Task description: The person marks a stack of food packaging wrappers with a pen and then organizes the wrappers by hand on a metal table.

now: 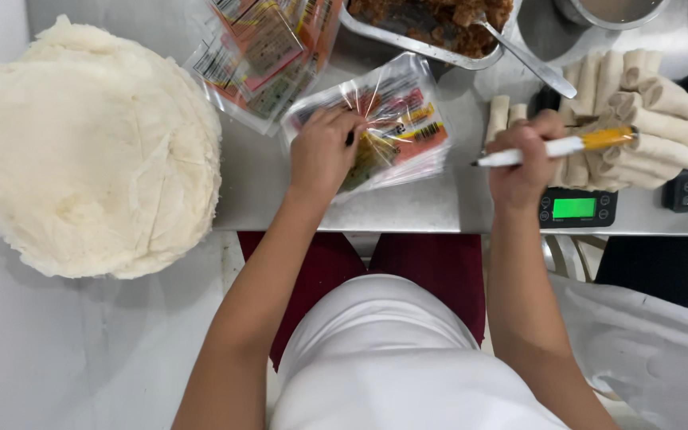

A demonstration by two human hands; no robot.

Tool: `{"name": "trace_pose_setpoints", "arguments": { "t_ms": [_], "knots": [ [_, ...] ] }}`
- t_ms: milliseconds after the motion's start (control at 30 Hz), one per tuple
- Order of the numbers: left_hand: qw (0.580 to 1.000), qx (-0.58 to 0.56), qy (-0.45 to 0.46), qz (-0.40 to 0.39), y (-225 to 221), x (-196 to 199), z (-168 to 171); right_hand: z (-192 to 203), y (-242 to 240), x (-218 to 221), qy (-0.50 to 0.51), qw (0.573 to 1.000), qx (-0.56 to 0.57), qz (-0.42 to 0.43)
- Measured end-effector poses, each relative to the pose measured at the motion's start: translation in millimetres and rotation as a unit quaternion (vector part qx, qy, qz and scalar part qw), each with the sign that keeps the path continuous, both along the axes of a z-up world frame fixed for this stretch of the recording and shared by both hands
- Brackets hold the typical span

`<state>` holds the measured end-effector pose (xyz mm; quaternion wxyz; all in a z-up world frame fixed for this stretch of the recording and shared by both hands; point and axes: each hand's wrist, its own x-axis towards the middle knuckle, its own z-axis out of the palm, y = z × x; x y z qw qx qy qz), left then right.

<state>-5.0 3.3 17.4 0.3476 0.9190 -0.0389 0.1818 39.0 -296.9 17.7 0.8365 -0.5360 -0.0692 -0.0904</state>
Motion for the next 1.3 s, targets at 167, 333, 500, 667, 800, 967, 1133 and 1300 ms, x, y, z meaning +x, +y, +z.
{"name": "trace_pose_setpoints", "arguments": {
  "t_ms": [167, 333, 500, 667, 800, 967, 1133, 1300],
  "knots": [
    [0.996, 0.020, -0.061, 0.064, 61, -5, 101, 36, -6, -14, 0.007, 0.998, -0.050, -0.041],
    [0.965, 0.132, -0.090, 0.206, 121, 47, 74, 39, 70, -29, -0.016, 0.944, -0.330, -0.004],
    [0.997, -0.009, 0.020, 0.078, 56, -40, 55, 13, 126, -36, 0.036, 0.977, -0.166, 0.128],
    [0.993, 0.042, 0.101, 0.042, 38, -96, 16, -20, 144, -32, -0.034, 0.952, -0.286, 0.102],
    [0.993, 0.059, 0.090, 0.050, 40, -100, -1, -30, 150, -27, -0.084, 0.934, -0.337, 0.082],
    [0.994, 0.038, 0.091, 0.050, 41, -98, 1, -7, 157, -31, -0.103, 0.920, -0.370, 0.084],
    [0.994, 0.024, 0.098, 0.047, 41, -97, 4, -4, 157, -31, -0.109, 0.905, -0.402, 0.089],
    [0.993, 0.025, 0.103, 0.048, 41, -97, 0, -9, 153, -30, -0.087, 0.924, -0.356, 0.115]
  ]
}}
